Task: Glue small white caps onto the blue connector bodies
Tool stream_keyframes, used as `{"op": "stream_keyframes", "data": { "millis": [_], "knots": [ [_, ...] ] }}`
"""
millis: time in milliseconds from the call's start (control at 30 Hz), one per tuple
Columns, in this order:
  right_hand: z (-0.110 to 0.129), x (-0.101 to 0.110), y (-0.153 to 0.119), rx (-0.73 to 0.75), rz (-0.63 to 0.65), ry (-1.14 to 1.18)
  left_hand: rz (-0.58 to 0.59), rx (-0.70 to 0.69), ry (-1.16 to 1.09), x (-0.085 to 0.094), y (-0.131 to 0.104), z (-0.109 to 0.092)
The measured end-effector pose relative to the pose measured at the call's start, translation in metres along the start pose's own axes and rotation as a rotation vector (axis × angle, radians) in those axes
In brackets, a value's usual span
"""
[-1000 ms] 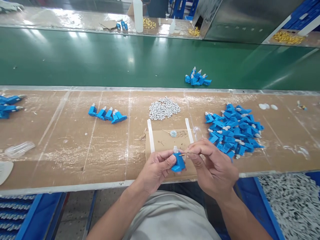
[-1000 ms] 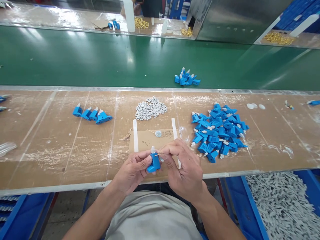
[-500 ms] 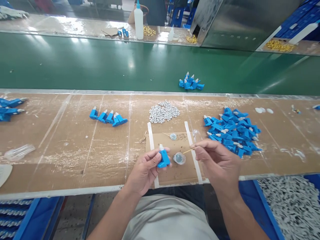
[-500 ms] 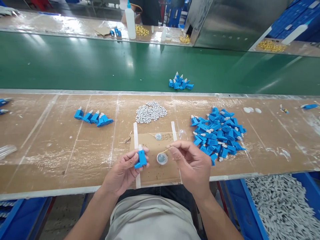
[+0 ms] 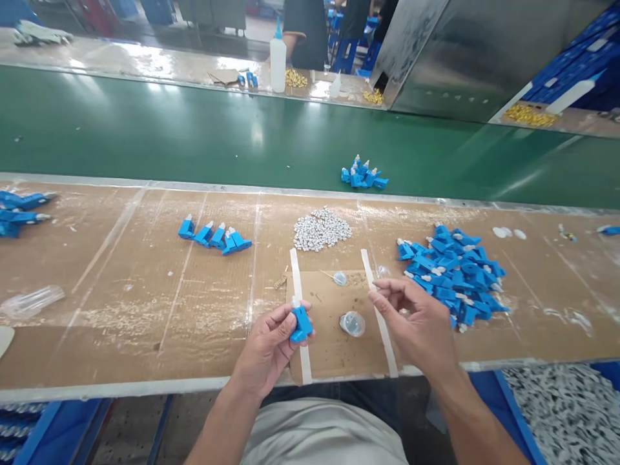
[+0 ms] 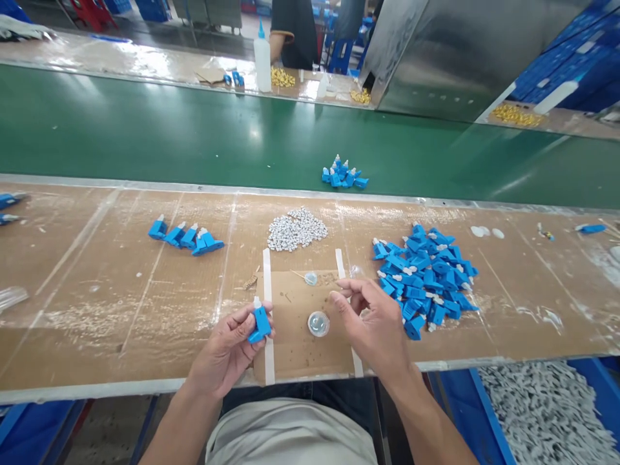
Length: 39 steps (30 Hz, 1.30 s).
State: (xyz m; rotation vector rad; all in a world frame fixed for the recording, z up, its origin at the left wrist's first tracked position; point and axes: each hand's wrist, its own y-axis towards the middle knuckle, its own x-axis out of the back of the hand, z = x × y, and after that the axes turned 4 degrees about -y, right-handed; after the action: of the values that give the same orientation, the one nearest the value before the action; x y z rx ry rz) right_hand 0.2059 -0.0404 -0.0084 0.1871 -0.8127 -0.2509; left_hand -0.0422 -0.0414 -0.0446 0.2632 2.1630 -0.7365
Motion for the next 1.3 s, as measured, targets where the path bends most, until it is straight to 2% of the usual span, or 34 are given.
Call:
{"op": "stream_keyframes", "data": {
  "millis": [100,200,333,433,667,933,1100,1300],
  "knots": [
    [0.002,-0.008,0.042,0.105,0.13,-0.049,-0.004,0.021,-0.011,0.002,0.001,-0.003],
    [0.004,-0.03,0.081,0.287,0.308,-0.097,-0.01,0.052,-0.034,0.004,0.001,-0.005],
    [0.004,-0.061,0.109,0.419,0.401,-0.169,-0.022,0.1,-0.068,0.004,0.001,-0.006],
    [0.004,-0.073,0.114,0.426,0.407,-0.189,-0.04,0.121,-0.092,0.003,0.002,-0.006],
    [-0.002,-0.082,0.115,0.439,0.413,-0.249,-0.053,0.135,-0.111,0.003,0.003,-0.006],
    [0.008,-0.081,0.118,0.412,0.416,-0.249,-0.032,0.116,-0.108,0.004,0.004,-0.007],
    [0.001,-0.063,0.119,0.265,0.373,-0.068,-0.027,0.103,-0.088,0.004,0.002,-0.006],
    [-0.016,-0.045,0.114,0.038,0.42,0.236,-0.026,0.07,-0.063,0.003,0.002,-0.006]
  ]
}}
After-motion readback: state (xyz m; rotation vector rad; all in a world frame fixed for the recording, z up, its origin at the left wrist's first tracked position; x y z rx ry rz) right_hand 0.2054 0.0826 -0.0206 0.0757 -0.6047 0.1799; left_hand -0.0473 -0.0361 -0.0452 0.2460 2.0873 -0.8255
